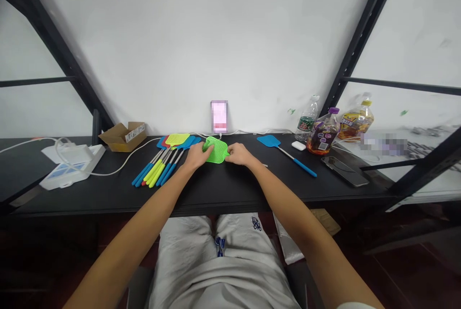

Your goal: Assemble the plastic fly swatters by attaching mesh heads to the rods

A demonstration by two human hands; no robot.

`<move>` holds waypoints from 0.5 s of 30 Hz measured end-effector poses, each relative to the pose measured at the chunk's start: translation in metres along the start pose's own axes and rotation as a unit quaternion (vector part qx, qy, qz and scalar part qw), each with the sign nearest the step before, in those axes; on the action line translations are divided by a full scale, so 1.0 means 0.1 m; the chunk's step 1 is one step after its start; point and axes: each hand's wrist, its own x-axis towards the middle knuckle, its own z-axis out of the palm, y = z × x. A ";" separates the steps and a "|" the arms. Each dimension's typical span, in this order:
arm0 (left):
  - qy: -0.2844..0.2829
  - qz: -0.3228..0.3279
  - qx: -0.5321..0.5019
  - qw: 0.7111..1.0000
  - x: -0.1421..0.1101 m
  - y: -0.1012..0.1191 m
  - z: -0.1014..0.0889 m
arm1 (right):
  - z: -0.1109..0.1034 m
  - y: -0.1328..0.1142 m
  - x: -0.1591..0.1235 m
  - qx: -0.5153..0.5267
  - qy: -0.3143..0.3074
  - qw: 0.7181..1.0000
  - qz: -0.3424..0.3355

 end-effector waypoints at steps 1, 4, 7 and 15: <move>0.004 0.004 -0.002 1.000 0.00 0.00 0.00 | -0.01 0.00 0.00 -0.001 0.000 1.000 0.004; 0.012 0.015 -0.005 1.000 0.00 0.00 0.02 | -0.02 -0.01 -0.01 0.000 -0.001 1.000 0.013; 0.010 0.020 -0.012 1.000 0.01 -0.01 0.02 | -0.02 0.00 -0.01 0.005 0.003 1.000 0.013; 0.042 0.017 -0.040 0.998 0.01 0.02 0.02 | -0.01 0.02 0.04 -0.002 0.051 0.999 -0.009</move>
